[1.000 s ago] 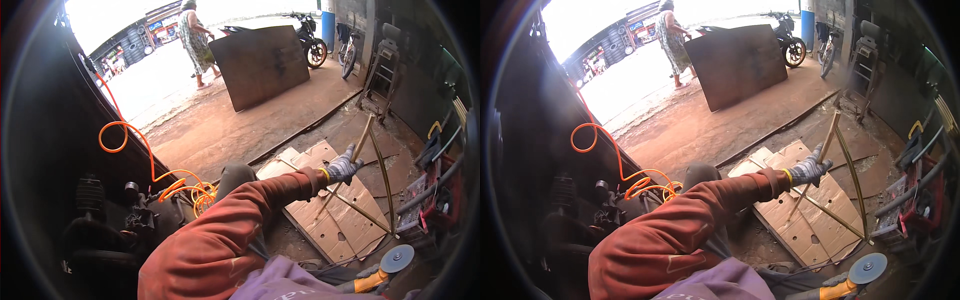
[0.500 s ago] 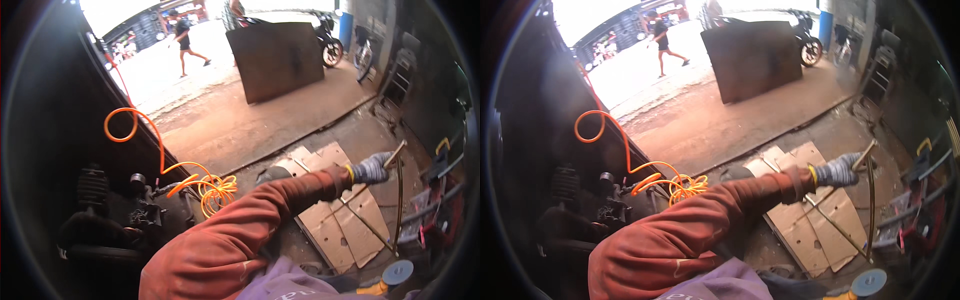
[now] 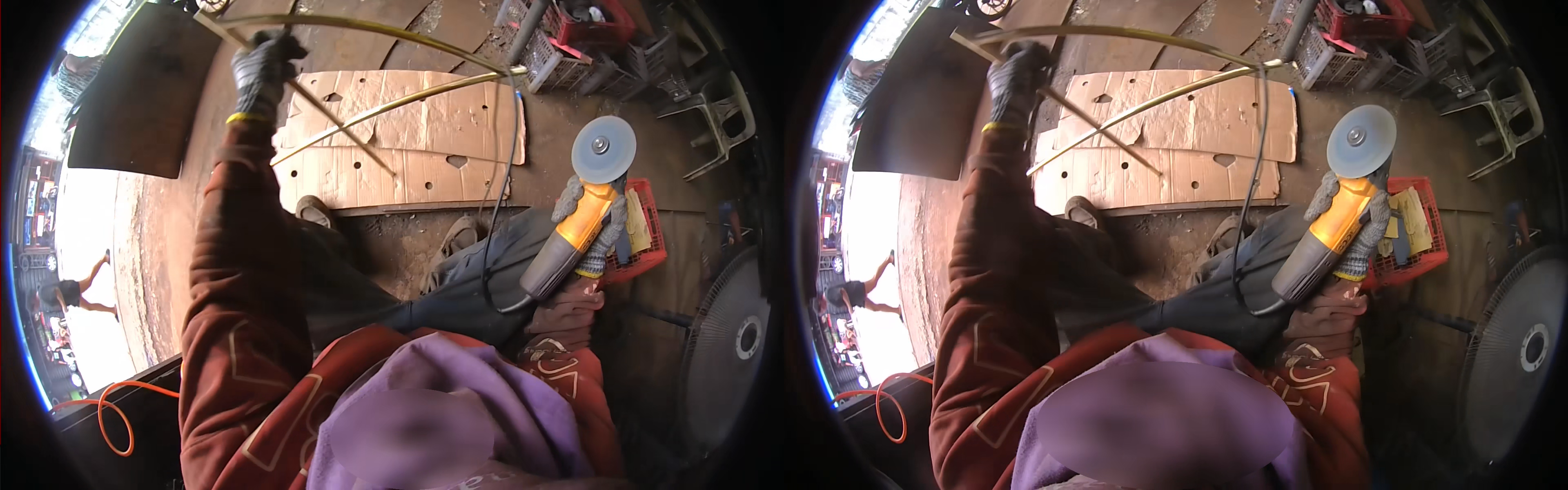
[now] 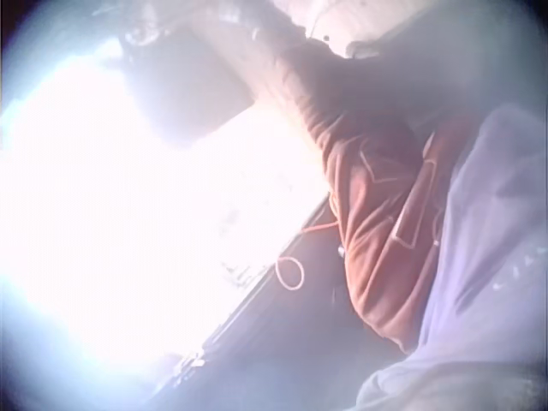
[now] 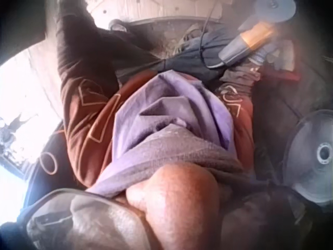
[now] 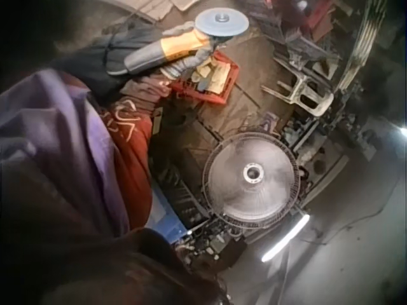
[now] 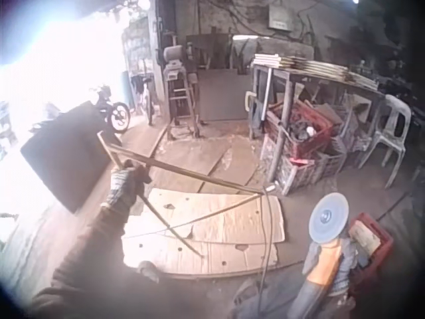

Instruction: The person uses a handheld angle grinder to smooth and shape the ends of thin brass rods while holding them against a piece of cardboard on the floor.

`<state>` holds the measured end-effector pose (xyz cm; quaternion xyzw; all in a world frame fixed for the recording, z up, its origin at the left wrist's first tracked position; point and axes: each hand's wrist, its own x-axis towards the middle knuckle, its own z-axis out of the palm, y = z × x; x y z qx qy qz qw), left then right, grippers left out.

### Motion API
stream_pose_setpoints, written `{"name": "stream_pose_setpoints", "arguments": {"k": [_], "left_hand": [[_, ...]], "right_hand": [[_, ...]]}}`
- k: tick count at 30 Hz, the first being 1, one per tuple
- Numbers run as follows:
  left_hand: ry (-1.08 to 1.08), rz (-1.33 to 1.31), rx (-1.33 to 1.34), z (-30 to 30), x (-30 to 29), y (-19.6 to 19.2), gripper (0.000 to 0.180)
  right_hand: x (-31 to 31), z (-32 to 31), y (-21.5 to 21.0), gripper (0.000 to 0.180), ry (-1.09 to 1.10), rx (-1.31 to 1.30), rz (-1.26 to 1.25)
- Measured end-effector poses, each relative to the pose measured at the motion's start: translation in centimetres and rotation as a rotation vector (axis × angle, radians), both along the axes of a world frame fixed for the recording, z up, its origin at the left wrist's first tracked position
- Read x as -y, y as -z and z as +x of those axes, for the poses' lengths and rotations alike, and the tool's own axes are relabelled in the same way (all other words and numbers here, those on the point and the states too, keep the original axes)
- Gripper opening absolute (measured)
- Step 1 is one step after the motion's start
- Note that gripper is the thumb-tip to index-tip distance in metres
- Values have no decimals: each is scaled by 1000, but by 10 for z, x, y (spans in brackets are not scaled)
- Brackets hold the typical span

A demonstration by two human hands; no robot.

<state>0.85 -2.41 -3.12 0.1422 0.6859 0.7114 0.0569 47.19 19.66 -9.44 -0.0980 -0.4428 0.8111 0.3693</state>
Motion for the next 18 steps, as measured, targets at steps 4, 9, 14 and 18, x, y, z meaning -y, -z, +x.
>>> {"name": "stream_pose_setpoints", "arguments": {"k": [4,9,14,18], "left_hand": [[59,88,-5,-17,40,30,4],[157,143,-17,-7,42,35,12],[149,131,-14,-17,42,36,12],[135,121,-54,-25,44,41,11]], "right_hand": [[-14,9,18,73,-8,-35,-115],[-64,14,-20,59,110,184,59],[-125,7,-147,41,588,27,409],[-154,15,-225,41,894,-88,705]]}}
